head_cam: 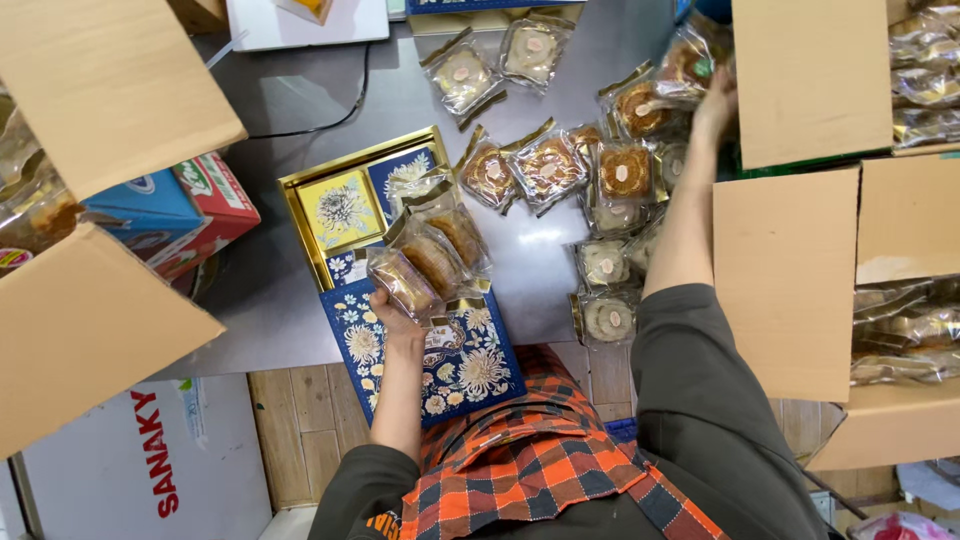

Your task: The person packs individually wrapped pastries into a decorative blue gift box with a gold interior. They place the pastries into the box's compartments, insert smaller decorative boxes, and close the lid. The person then picks up the completed box and places it aside.

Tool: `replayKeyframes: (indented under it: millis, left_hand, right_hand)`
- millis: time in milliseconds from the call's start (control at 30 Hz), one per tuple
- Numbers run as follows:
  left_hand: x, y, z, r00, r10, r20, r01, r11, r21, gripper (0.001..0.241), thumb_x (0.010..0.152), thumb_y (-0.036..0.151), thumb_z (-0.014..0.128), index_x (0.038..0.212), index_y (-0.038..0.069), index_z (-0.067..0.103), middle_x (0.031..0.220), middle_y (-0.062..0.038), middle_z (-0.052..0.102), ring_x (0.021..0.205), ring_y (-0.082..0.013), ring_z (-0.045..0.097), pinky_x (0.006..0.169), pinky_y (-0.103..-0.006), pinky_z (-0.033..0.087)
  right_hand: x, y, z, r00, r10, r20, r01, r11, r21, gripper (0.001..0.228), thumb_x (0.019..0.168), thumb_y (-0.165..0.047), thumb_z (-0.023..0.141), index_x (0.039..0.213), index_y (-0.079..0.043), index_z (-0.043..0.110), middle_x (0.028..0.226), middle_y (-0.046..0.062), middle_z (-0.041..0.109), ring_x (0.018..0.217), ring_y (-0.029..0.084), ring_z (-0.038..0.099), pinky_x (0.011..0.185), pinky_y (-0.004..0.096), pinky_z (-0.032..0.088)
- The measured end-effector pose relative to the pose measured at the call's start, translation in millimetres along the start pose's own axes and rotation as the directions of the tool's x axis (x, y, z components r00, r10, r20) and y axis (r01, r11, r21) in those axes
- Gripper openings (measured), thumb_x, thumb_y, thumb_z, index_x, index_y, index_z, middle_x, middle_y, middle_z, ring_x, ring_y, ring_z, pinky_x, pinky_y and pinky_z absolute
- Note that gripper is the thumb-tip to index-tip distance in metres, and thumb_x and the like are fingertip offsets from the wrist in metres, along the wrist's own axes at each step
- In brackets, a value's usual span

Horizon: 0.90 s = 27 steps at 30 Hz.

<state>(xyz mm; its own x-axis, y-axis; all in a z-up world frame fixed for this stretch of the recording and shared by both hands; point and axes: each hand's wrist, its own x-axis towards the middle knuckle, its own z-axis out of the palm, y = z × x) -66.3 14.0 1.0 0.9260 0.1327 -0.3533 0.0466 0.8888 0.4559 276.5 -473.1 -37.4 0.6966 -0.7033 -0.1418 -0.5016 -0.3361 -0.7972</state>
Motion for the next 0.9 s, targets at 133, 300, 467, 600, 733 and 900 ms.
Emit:
replayKeyframes:
  millis: [133, 300, 467, 600, 733, 900]
  left_hand:
    - [8, -9, -5, 0.997, -0.038, 0.066, 0.037, 0.999, 0.017, 0.078, 0.074, 0.049, 0.081, 0.137, 0.008, 0.058, 0.129, -0.010, 0.064, 0.122, -0.0284, 0.062, 0.105, -0.0440, 0.053]
    - [3, -17, -14, 0.995, -0.070, 0.070, 0.067, 0.996, 0.055, 0.077, 0.074, 0.046, 0.081, 0.136, 0.004, 0.060, 0.125, -0.011, 0.067, 0.116, -0.0279, 0.066, 0.100, -0.0417, 0.056]
    - [-2, -18, -1, 0.984, -0.132, 0.122, 0.128, 0.991, 0.038, 0.076, 0.074, 0.044, 0.081, 0.134, 0.003, 0.060, 0.124, -0.012, 0.068, 0.114, -0.0282, 0.066, 0.097, -0.0415, 0.057]
    - [-11, -17, 7, 0.979, -0.137, 0.148, 0.127, 0.989, 0.075, 0.075, 0.074, 0.042, 0.080, 0.135, 0.003, 0.059, 0.125, -0.011, 0.067, 0.115, -0.0277, 0.067, 0.097, -0.0424, 0.057]
    - [-27, -18, -1, 0.990, -0.110, 0.087, 0.106, 0.993, 0.054, 0.076, 0.075, 0.041, 0.080, 0.136, 0.002, 0.059, 0.126, -0.012, 0.068, 0.115, -0.0287, 0.067, 0.098, -0.0443, 0.056]
    - [-57, -23, -41, 0.998, 0.045, -0.033, -0.046, 0.998, -0.041, 0.076, 0.078, 0.042, 0.075, 0.139, 0.001, 0.056, 0.127, -0.015, 0.068, 0.114, -0.0317, 0.067, 0.098, -0.0470, 0.055]
  right_hand:
    - [-11, 14, -9, 0.998, -0.034, -0.061, 0.028, 0.995, -0.094, 0.080, 0.098, -0.041, 0.077, 0.142, 0.004, 0.028, 0.145, 0.025, 0.031, 0.135, 0.036, 0.034, 0.111, 0.047, 0.030]
    - [-28, -13, -2, 0.991, 0.131, -0.031, -0.127, 0.988, 0.091, 0.109, 0.079, -0.046, 0.089, 0.150, 0.008, 0.026, 0.156, 0.028, 0.028, 0.145, 0.036, 0.033, 0.116, 0.045, 0.030]
    - [-25, -36, -8, 0.955, 0.201, 0.219, -0.220, 0.973, 0.066, 0.093, 0.065, -0.048, 0.093, 0.136, 0.004, 0.064, 0.141, 0.018, 0.066, 0.129, 0.024, 0.066, 0.112, 0.033, 0.049]
    - [-18, -50, 15, 0.963, -0.113, 0.246, 0.064, 0.978, 0.198, 0.090, 0.066, -0.046, 0.098, 0.132, 0.004, 0.063, 0.134, 0.017, 0.066, 0.122, 0.024, 0.063, 0.107, 0.033, 0.046]
    - [5, -44, 21, 0.949, -0.173, 0.262, 0.142, 0.981, 0.134, 0.105, 0.056, -0.041, 0.101, 0.138, 0.008, 0.058, 0.141, 0.020, 0.065, 0.130, 0.025, 0.064, 0.115, 0.030, 0.044]
    - [9, -54, 29, 0.970, -0.225, 0.087, 0.236, 0.959, -0.157, 0.171, 0.044, -0.051, 0.113, 0.151, 0.017, -0.003, 0.160, 0.036, 0.011, 0.152, 0.037, 0.014, 0.125, 0.038, 0.011]
